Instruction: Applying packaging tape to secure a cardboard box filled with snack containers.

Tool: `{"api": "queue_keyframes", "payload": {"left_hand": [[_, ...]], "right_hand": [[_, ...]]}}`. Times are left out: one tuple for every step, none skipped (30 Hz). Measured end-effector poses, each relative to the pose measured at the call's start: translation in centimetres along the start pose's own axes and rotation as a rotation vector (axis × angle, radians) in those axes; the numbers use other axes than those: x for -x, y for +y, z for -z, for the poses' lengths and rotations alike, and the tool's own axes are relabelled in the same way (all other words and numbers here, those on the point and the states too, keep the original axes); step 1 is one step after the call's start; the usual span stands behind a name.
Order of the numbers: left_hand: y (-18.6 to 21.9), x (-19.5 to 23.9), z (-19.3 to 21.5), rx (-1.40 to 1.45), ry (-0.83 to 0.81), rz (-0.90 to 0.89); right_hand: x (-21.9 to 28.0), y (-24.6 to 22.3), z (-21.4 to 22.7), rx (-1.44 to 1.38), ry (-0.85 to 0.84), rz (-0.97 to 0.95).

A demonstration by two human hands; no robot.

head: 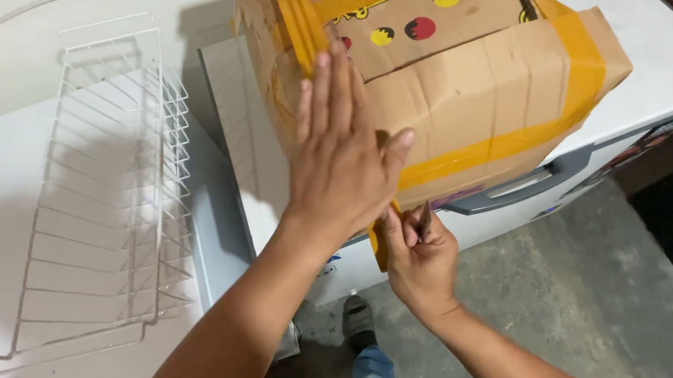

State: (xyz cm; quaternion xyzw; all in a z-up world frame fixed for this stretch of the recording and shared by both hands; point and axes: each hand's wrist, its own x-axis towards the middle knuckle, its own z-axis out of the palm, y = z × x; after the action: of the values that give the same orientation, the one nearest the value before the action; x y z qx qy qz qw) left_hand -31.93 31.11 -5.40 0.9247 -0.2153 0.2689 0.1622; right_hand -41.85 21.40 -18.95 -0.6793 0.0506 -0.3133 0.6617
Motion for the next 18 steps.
{"api": "queue_keyframes", "payload": {"left_hand": [[0.4,-0.3,-1.5,-0.021,-0.103,-0.066],[-0.3,-1.8,-2.1,-0.024,-0.107,-0.058],[-1.0,-3.9,-2.8,0.024,-0.224,0.0],[-1.7,-6.2,-3.5,0.072,-0.34,0.058],[-2.6,-7.9,-4.6,0.082,-0.348,0.053],[-3.5,-9.8,-5.7,0.083,-0.405,0.099],[-4.4,-12.0,-6.8,0.081,-0.455,0.139],[-5.4,-14.0,-7.8,0.088,-0.457,0.129],[-6.3,-15.8,-8.9,0.125,-0.469,0.183],[-7.2,-17.6,-10.0,0.161,-0.48,0.236],[-7.1,-18.5,-9.9,0.167,-0.489,0.227],[-7.0,-19.4,-9.9,0.145,-0.438,0.237],[-7.1,-20.1,-9.6,0.119,-0.385,0.253],[-8.8,-21.1,-11.0,0.123,-0.39,0.249],[-10.2,-22.7,-12.3,0.097,-0.373,0.367],[-11.5,-24.3,-13.5,0.072,-0.355,0.485],[-11.5,-24.6,-13.4,0.078,-0.361,0.477],[-11.5,-24.8,-13.4,0.046,-0.388,0.446]], "right_hand": [[0.5,0.7,0.1,0.096,0.036,0.107],[0.8,0.3,0.0,0.095,0.028,0.102],[0.5,0.0,-0.5,0.039,0.046,0.115],[0.0,-0.3,-0.9,-0.017,0.063,0.128],[0.3,-0.9,-0.8,-0.006,0.07,0.123],[0.5,-1.4,-0.7,-0.087,0.072,0.006],[0.3,-1.9,-0.8,-0.171,0.076,-0.104],[0.1,-1.9,-0.8,-0.164,0.086,-0.101],[0.1,-2.0,-0.9,-0.204,0.076,-0.127],[0.2,-2.1,-0.9,-0.243,0.066,-0.153],[0.4,-1.6,-0.7,-0.237,0.078,-0.155],[0.6,-1.1,-0.5,-0.279,0.07,-0.139],[1.0,-0.7,-0.3,-0.324,0.057,-0.124],[1.1,-0.5,-0.2,-0.32,0.063,-0.126],[0.8,-0.3,-0.2,-0.266,0.072,-0.117],[0.6,-0.1,-0.1,-0.213,0.081,-0.109],[0.3,-0.4,-0.1,-0.207,0.09,-0.108],[0.2,-0.6,-0.1,-0.247,0.078,-0.141]]}}
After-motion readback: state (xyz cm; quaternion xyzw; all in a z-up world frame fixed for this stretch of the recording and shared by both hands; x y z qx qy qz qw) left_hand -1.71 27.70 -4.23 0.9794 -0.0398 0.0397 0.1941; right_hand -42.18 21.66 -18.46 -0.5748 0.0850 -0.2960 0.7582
